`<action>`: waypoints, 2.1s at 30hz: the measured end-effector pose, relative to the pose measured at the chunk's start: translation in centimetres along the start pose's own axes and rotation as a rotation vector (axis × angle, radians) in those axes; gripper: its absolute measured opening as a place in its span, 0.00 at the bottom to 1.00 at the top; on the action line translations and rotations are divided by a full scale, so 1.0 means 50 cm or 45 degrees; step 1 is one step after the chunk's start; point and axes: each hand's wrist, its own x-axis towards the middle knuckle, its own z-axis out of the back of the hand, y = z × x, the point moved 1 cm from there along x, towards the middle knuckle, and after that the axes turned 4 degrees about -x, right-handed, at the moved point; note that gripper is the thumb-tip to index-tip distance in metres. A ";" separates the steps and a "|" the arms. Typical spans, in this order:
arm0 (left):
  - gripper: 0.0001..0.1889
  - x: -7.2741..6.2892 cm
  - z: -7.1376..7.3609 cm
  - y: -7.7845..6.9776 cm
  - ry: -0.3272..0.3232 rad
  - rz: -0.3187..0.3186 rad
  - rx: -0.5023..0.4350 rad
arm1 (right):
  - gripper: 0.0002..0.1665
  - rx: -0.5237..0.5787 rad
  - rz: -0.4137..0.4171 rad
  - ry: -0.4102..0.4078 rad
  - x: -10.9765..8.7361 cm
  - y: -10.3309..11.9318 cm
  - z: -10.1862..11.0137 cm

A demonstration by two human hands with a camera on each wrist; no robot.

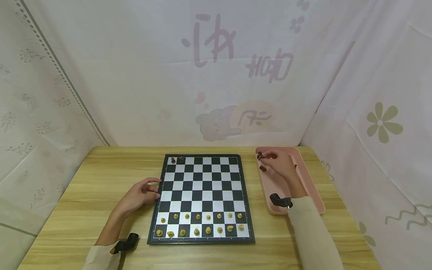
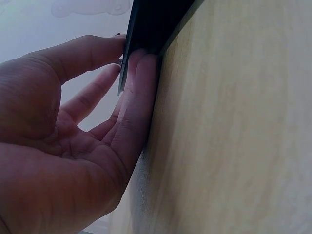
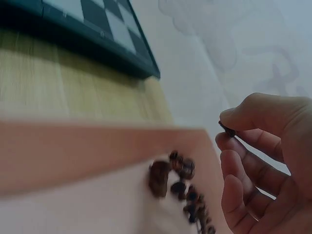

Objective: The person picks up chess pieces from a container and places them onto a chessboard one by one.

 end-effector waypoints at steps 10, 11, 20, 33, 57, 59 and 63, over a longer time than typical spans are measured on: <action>0.28 -0.002 0.002 0.002 -0.010 0.048 -0.063 | 0.13 0.404 -0.174 0.184 0.020 0.088 -0.037; 0.28 -0.002 0.002 0.002 -0.011 0.049 -0.067 | 0.14 0.388 -0.185 0.193 0.024 0.095 -0.041; 0.28 -0.003 0.005 0.005 0.009 0.035 -0.058 | 0.09 0.288 -0.086 0.217 0.059 0.150 -0.094; 0.28 0.005 0.005 0.000 0.009 0.001 -0.004 | 0.09 0.243 0.042 0.284 0.112 0.209 -0.151; 0.29 0.004 0.004 -0.005 0.016 0.010 -0.068 | 0.05 0.243 0.151 0.432 0.149 0.314 -0.250; 0.29 0.005 0.002 -0.005 0.022 0.007 -0.077 | 0.04 0.242 0.171 0.434 0.151 0.321 -0.260; 0.30 0.007 -0.002 -0.003 0.027 0.002 -0.086 | 0.04 0.222 0.186 0.450 0.151 0.333 -0.278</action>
